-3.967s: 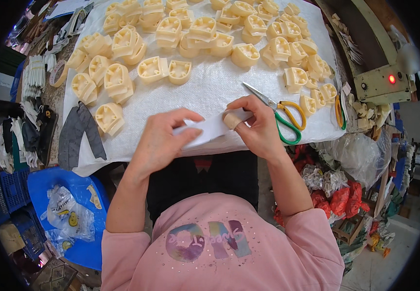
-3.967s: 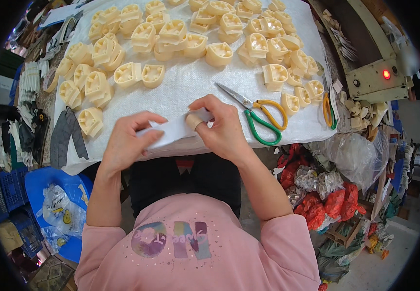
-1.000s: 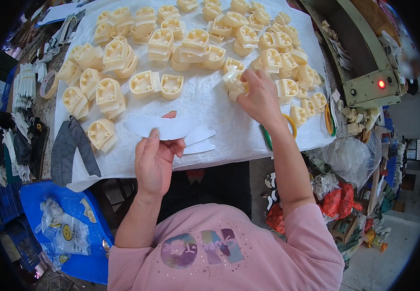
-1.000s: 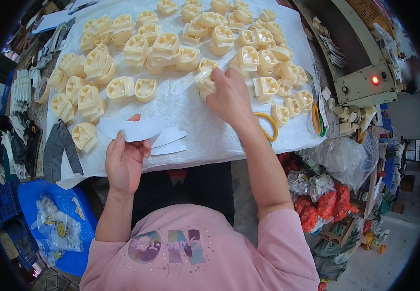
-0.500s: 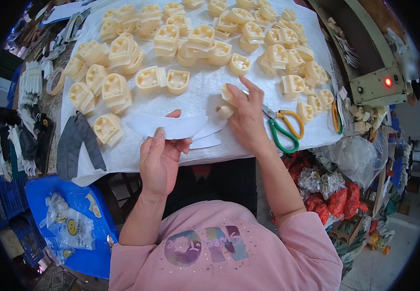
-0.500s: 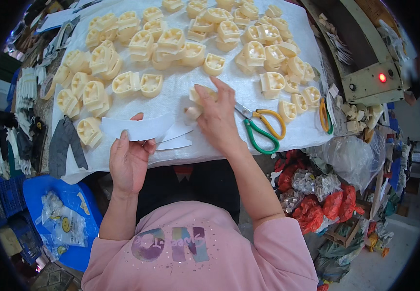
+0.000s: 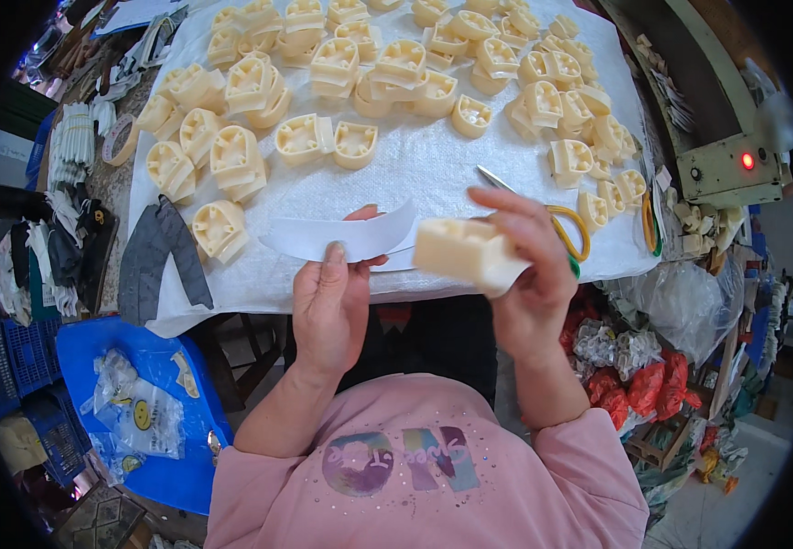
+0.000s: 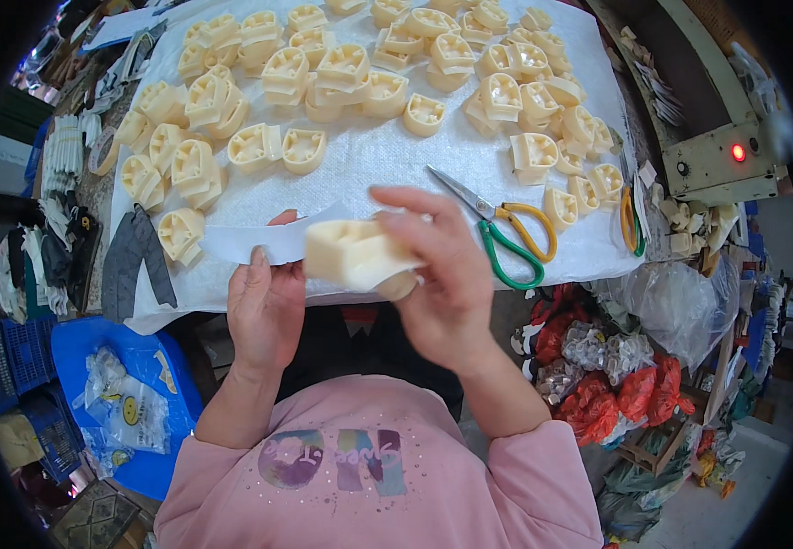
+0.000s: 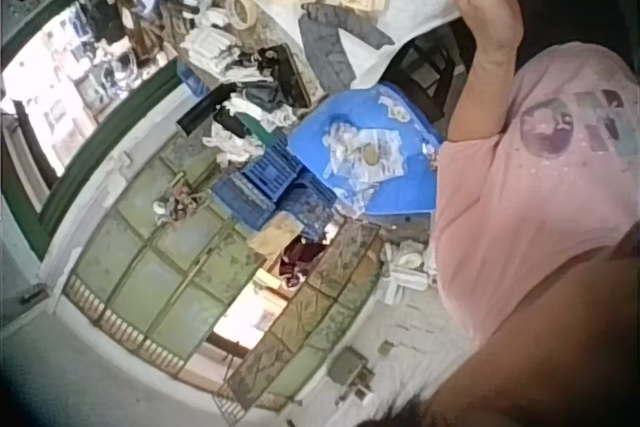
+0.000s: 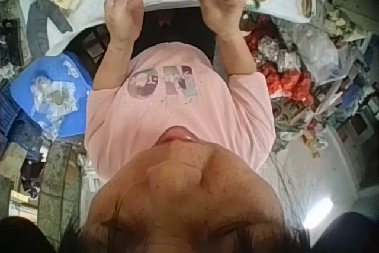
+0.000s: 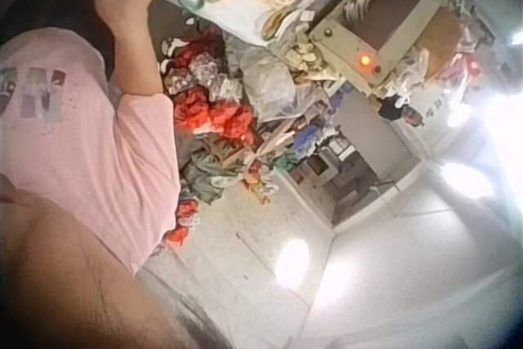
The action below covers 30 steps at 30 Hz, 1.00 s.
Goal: Manually assembling and trimming foam or rubber shoe heel components and adding a paper backing strip.
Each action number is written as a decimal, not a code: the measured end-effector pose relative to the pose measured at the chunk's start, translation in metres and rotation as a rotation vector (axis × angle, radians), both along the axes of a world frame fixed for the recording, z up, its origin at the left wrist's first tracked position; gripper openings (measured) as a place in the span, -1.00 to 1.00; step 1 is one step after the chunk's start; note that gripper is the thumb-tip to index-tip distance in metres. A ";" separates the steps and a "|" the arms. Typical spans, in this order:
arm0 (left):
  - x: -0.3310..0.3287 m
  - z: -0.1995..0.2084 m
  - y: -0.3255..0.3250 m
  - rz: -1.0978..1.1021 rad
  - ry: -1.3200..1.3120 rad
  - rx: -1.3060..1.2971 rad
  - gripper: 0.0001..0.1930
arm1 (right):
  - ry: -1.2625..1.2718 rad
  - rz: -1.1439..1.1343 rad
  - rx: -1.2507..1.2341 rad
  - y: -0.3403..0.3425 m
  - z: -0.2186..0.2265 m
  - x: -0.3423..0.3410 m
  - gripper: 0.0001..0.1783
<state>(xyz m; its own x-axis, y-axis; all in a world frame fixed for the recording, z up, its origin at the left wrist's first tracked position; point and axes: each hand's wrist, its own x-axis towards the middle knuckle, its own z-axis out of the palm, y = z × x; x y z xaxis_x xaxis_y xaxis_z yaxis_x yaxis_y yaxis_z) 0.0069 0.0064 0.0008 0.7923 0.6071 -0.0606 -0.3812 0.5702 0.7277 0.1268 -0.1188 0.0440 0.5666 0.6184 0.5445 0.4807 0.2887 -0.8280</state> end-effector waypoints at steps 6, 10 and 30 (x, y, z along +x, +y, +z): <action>0.001 0.019 -0.013 -0.102 -0.075 0.007 -0.55 | -0.278 -0.034 0.091 0.014 -0.019 -0.014 -0.44; -0.003 0.021 -0.014 -0.126 -0.140 0.003 -0.55 | -0.345 -0.083 0.159 0.018 -0.023 -0.016 -0.41; -0.005 0.033 -0.020 -0.068 0.028 0.230 -0.51 | -0.501 -0.269 0.137 0.024 -0.021 -0.011 -0.44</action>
